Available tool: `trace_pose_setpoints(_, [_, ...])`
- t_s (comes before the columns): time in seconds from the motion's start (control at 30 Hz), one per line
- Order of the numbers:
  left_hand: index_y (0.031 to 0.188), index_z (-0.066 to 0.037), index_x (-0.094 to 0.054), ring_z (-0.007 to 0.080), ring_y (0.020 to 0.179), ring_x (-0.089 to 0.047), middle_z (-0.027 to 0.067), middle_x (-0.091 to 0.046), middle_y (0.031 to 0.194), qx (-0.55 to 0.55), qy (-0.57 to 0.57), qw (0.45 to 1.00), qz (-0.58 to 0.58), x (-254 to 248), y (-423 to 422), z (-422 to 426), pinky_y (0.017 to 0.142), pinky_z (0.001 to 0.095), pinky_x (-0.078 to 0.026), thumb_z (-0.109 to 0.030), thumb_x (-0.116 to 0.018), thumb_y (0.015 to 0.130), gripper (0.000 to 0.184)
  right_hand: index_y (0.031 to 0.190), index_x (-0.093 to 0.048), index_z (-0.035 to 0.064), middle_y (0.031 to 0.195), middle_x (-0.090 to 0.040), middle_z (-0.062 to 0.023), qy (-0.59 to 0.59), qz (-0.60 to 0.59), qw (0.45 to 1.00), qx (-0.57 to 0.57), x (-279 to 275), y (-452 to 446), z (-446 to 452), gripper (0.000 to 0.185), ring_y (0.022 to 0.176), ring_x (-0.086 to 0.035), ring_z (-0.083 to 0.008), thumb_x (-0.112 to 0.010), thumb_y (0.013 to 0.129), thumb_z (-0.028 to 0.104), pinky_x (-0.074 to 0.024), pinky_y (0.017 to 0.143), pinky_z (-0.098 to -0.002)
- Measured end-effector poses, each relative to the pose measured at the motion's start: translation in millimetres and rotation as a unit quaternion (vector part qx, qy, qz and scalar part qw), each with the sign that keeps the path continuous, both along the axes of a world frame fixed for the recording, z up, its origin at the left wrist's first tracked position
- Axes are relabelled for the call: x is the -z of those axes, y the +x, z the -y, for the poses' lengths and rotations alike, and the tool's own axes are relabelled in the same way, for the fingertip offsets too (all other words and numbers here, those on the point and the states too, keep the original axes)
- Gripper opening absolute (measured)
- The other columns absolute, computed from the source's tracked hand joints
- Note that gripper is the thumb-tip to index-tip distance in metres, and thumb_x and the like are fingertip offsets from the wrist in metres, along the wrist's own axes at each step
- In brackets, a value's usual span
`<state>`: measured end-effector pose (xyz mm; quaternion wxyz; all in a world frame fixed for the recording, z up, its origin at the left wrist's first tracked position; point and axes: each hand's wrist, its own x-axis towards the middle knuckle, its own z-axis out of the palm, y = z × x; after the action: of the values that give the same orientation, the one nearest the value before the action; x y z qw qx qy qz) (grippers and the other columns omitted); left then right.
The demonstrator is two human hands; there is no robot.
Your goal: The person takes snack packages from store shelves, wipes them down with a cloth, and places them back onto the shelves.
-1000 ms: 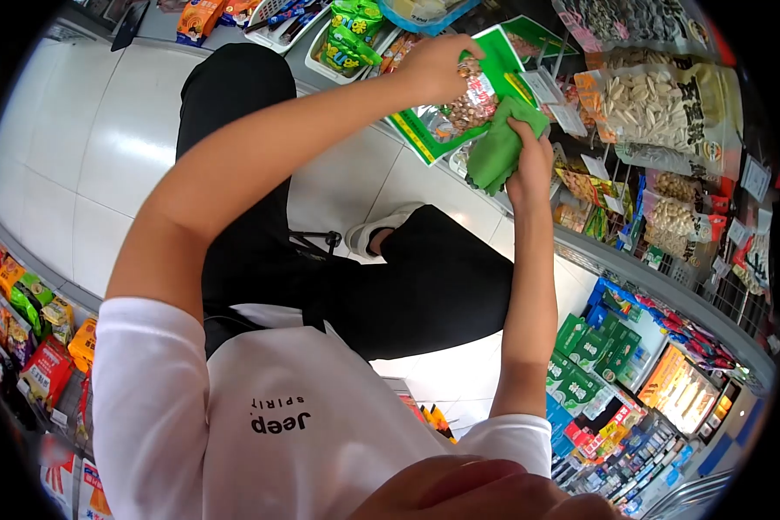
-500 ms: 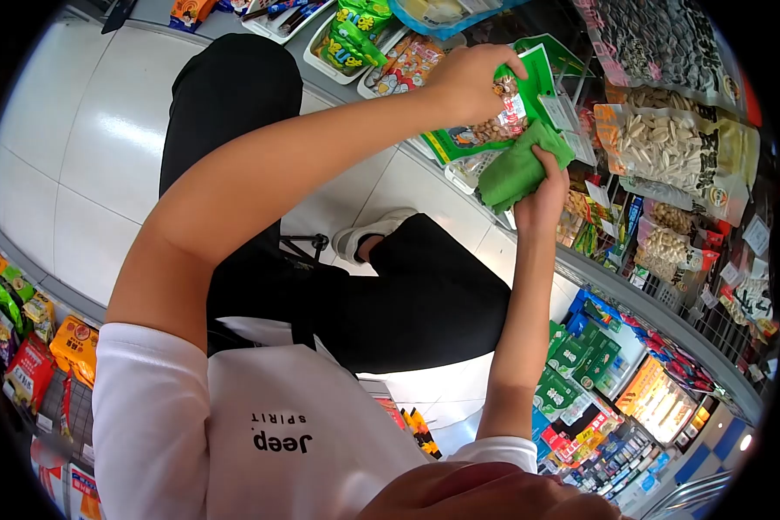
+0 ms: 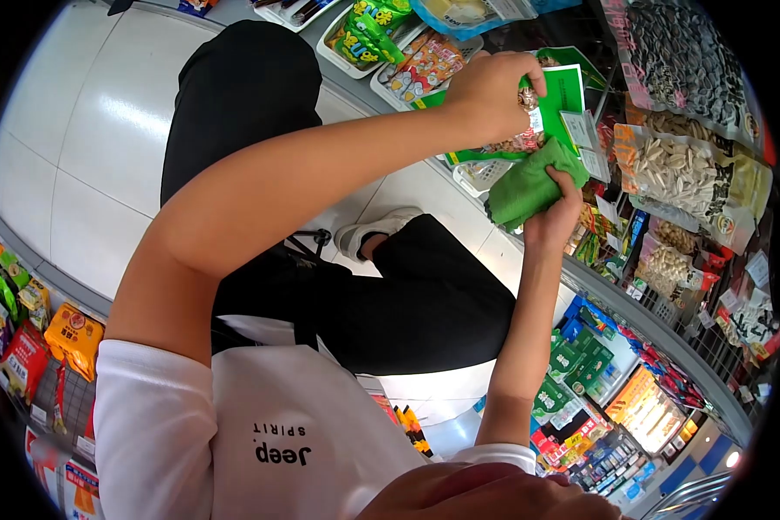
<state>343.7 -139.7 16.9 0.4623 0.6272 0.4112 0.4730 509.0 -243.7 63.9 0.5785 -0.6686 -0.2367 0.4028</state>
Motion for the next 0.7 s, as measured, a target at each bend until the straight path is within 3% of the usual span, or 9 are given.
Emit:
trace_pose_setpoints(0.17, [0.109,-0.015,-0.069,0.0353,0.081,-0.063,0.0137,-0.068,0.092,-0.046,0.100,0.994,0.023,9,14,-10,0.073,0.0457,-0.049,0.002,-0.067,0.068,0.045,0.122,-0.060,-0.0039,0.117,-0.065,-0.0141,0.021,-0.006,1.000,0.002,4,8,-6,0.034,0.108,-0.065,-0.0279,-0.060,0.089,0.002,-0.0528,0.096,-0.0417])
trace_pose_setpoints(0.27, [0.114,-0.015,-0.068,0.0368,0.088,-0.063,0.0145,-0.069,0.099,0.005,0.042,0.999,0.004,7,17,-15,0.078,0.0469,-0.049,0.002,-0.066,0.069,0.049,0.127,-0.057,-0.0025,0.119,-0.064,-0.0139,0.024,-0.013,1.000,0.005,8,14,-12,0.037,0.110,-0.064,-0.0279,-0.060,0.089,0.001,-0.0526,0.096,-0.0421])
trace_pose_setpoints(0.5, [0.125,-0.016,-0.066,0.0414,0.110,-0.063,0.0202,-0.068,0.118,-0.019,0.040,0.999,0.007,12,22,-17,0.094,0.0466,-0.049,0.004,-0.062,0.071,0.058,0.128,-0.056,0.0006,0.120,-0.064,-0.0119,0.035,-0.029,0.999,-0.001,7,7,-14,0.039,0.110,-0.063,-0.0255,-0.060,0.089,-0.002,-0.0525,0.095,-0.0396])
trace_pose_setpoints(0.6, [0.128,-0.016,-0.065,0.0416,0.110,-0.063,0.0200,-0.068,0.119,0.001,0.055,0.998,-0.004,12,19,-20,0.094,0.0454,-0.049,0.004,-0.064,0.074,0.058,0.124,-0.058,0.0014,0.119,-0.064,-0.0101,0.046,-0.034,0.998,0.003,12,10,-16,0.034,0.108,-0.063,-0.0232,-0.061,0.090,0.000,-0.0520,0.095,-0.0375])
trace_pose_setpoints(0.7, [0.132,-0.016,-0.063,0.0355,0.104,-0.065,0.0185,-0.068,0.120,0.018,0.083,0.996,0.018,19,22,-25,0.089,0.0402,-0.052,0.005,-0.066,0.081,0.055,0.124,-0.058,0.0018,0.115,-0.066,-0.0097,0.016,-0.020,1.000,0.007,12,8,-17,0.034,0.103,-0.064,-0.0217,-0.062,0.090,0.002,-0.0516,0.091,-0.0349])
